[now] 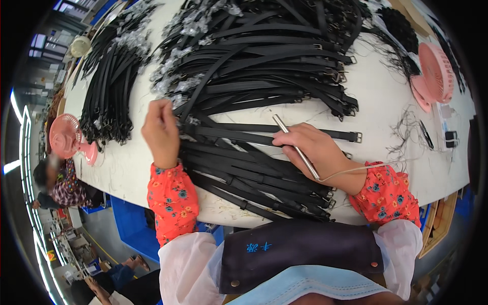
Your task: The person uses a metal tool to thread a black strap through a metal buckle. They repeatedly pull the strap tight and adjust the buckle position on the strap. The person works on multiple straps, moving finished items aside and picking up new ones from a pile on the table.
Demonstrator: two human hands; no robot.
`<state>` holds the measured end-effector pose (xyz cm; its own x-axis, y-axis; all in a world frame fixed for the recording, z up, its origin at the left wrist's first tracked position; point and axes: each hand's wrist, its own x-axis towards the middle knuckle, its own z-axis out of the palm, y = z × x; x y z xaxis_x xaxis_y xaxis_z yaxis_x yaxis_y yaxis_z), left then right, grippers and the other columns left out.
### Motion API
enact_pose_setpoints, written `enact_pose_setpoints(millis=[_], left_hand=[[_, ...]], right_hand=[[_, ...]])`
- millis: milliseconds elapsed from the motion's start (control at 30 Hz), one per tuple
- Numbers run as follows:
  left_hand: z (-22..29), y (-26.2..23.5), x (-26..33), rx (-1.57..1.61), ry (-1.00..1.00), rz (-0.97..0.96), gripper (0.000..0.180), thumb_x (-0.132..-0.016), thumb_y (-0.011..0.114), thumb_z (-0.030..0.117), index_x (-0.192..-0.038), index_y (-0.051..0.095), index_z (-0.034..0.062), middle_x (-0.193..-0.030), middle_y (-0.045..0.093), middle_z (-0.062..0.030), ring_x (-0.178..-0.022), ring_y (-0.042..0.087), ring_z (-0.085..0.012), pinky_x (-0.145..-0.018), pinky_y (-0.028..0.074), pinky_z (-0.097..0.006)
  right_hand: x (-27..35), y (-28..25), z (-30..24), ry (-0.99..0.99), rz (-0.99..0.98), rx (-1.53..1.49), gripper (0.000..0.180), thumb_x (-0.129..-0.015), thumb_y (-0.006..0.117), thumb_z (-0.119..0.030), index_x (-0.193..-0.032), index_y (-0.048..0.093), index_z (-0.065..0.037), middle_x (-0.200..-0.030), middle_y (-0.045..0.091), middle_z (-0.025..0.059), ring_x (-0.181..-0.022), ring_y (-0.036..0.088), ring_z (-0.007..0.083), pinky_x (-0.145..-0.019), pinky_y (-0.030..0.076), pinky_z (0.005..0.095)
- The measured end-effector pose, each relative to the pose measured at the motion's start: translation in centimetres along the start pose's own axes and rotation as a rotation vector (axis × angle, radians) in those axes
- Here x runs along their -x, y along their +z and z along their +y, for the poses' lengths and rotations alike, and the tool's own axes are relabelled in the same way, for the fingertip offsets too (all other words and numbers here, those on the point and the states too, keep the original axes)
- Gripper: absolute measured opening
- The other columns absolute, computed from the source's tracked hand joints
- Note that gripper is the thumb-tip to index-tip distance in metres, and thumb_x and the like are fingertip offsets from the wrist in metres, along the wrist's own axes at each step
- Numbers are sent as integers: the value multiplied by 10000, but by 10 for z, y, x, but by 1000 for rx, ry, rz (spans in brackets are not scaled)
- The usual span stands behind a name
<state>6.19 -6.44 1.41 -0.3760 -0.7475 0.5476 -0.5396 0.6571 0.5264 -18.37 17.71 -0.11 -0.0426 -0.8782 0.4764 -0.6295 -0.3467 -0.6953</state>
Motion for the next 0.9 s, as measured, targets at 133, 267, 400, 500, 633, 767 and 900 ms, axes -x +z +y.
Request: enact_pose_setpoints(millis=[133, 267, 400, 500, 633, 767, 900], left_hand=[[-11, -22, -3, -232, 22, 111, 51, -990, 630, 71, -993, 671, 40, -806, 673, -71, -710, 637, -183, -654, 500, -342], [16, -21, -9, -324, 305, 80, 133, -937, 665, 17, -1066, 694, 28, -1057, 705, -110, -982, 657, -272, -857, 511, -370], [80, 10, 16, 159, 348, -437, 271, -872, 693, -38, -1135, 680, 21, -1130, 703, -128, -1079, 647, -328, -969, 494, -400], [108, 24, 35, 200, 506, -724, 387, -871, 709, 13, -1249, 635, 44, -1208, 678, -136, -1165, 606, -365, -1024, 467, -441], [115, 44, 46, 338, 470, -815, 418, -868, 727, 18, -1277, 648, 54, -1211, 688, -135, -1167, 606, -341, -1019, 471, -415], [112, 33, 44, 437, 281, -1075, 293, -874, 749, 44, -1166, 724, 62, -1043, 739, -94, -1010, 657, -302, -930, 511, -388], [116, 21, 35, 411, 232, -1258, 144, -878, 759, 58, -1021, 776, 61, -939, 749, -75, -897, 670, -285, -855, 520, -371]], right_hand=[[3, -42, -4, 22, -19, 78, 237, -947, 651, -13, -1177, 640, -70, -909, 662, 135, -860, 652, 330, -728, 531, 406], [35, -80, 4, 108, 106, 282, 255, -933, 660, 0, -1179, 630, -61, -953, 685, 135, -854, 663, 328, -740, 533, 400], [64, -95, 13, 101, 185, 442, 290, -898, 681, 29, -1167, 636, -73, -1005, 704, 140, -853, 674, 324, -729, 544, 385], [73, -94, 11, 168, 142, 412, 297, -874, 688, 55, -1138, 652, -78, -1028, 707, 140, -861, 674, 321, -728, 549, 384], [79, -88, 14, 208, 147, 314, 285, -859, 690, 72, -1103, 670, -75, -1041, 703, 133, -861, 668, 318, -722, 549, 388], [79, -86, 12, 156, 58, 205, 311, -857, 708, 47, -1133, 651, -82, -1018, 698, 112, -857, 658, 312, -740, 550, 389], [72, -82, 4, 29, -95, 33, 293, -863, 736, 2, -1129, 645, -79, -990, 687, 102, -817, 633, 302, -725, 545, 392]])
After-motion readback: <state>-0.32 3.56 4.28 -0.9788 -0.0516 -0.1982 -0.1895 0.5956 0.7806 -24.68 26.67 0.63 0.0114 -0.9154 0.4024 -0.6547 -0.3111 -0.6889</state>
